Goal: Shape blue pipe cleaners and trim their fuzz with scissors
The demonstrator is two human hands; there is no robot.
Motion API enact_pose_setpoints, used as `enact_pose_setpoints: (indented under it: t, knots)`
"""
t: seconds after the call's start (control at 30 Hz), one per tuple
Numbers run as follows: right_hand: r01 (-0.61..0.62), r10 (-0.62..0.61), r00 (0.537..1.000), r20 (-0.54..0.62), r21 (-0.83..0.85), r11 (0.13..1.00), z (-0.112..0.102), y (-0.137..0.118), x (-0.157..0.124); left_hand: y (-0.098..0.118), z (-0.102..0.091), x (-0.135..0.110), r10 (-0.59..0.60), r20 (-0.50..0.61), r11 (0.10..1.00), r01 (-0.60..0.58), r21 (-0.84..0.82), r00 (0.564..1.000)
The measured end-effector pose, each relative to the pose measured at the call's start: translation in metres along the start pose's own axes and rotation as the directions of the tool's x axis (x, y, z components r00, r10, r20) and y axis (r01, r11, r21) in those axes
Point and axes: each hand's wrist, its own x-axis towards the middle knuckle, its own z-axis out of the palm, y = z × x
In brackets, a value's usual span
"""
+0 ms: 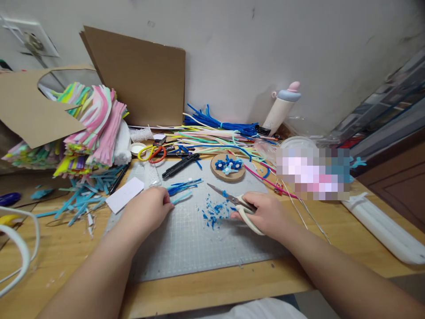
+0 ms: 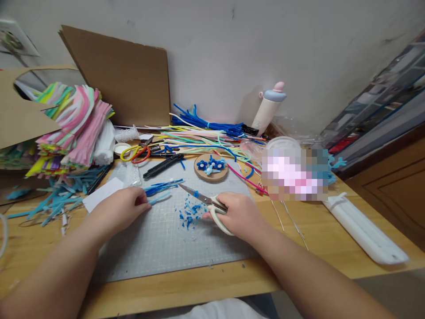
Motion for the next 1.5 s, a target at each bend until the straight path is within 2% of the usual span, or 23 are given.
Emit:
enact_pose_setpoints:
  t: [0.1, 0.17, 0.27, 0.33, 0.43, 0.57, 0.7, 0.93, 1.1, 1.2, 1.5]
  knots:
    - [0.014, -0.014, 1.000, 0.014, -0.003, 1.000, 0.000, 0.000, 0.000, 0.007, -0.003, -0.002, 0.043, 0.014, 0.996, -0.042, -0.075, 0.999]
    - [0.032, -0.032, 0.999, 0.016, 0.004, 0.999, -0.001, -0.001, -0.001, 0.014, -0.004, -0.004, 0.100, 0.019, 0.979, -0.095, -0.182, 0.995]
    - [0.057, -0.058, 0.998, 0.039, 0.016, 0.998, -0.004, -0.006, -0.003, 0.026, -0.004, -0.009, 0.218, 0.013, 0.902, -0.197, -0.384, 0.976]
    - [0.085, -0.086, 0.995, 0.051, 0.029, 0.996, -0.006, -0.010, -0.004, 0.032, -0.002, -0.012, 0.258, -0.030, 0.850, -0.242, -0.467, 0.966]
    - [0.118, -0.119, 0.992, 0.033, 0.032, 0.993, -0.007, -0.013, -0.003, 0.036, 0.001, -0.012, 0.293, -0.099, 0.818, -0.303, -0.488, 0.951]
    - [0.099, -0.098, 0.995, 0.026, -0.025, 0.995, -0.006, -0.011, -0.001, 0.035, 0.004, -0.011, 0.365, -0.155, 0.789, -0.393, -0.472, 0.918]
    - [0.088, -0.086, 0.994, 0.068, -0.039, 0.995, -0.004, -0.010, -0.001, 0.038, 0.007, -0.012, 0.291, -0.058, 0.735, -0.262, -0.625, 0.955]
    - [0.109, -0.106, 0.991, 0.085, -0.034, 0.993, -0.003, -0.012, -0.002, 0.044, 0.008, -0.015, 0.186, 0.027, 0.487, -0.068, -0.871, 0.982]
    - [0.102, -0.100, 0.991, 0.091, -0.016, 0.995, -0.003, -0.011, -0.003, 0.044, 0.005, -0.015, 0.118, -0.033, 0.450, -0.083, -0.889, 0.992]
    - [0.100, -0.098, 0.991, 0.092, -0.012, 0.995, -0.003, -0.011, -0.003, 0.044, 0.004, -0.015, 0.117, -0.058, 0.413, -0.102, -0.905, 0.991]
    - [0.111, -0.110, 0.988, 0.105, -0.006, 0.994, -0.001, -0.010, -0.003, 0.046, 0.005, -0.015, 0.135, -0.045, 0.361, -0.092, -0.928, 0.990]
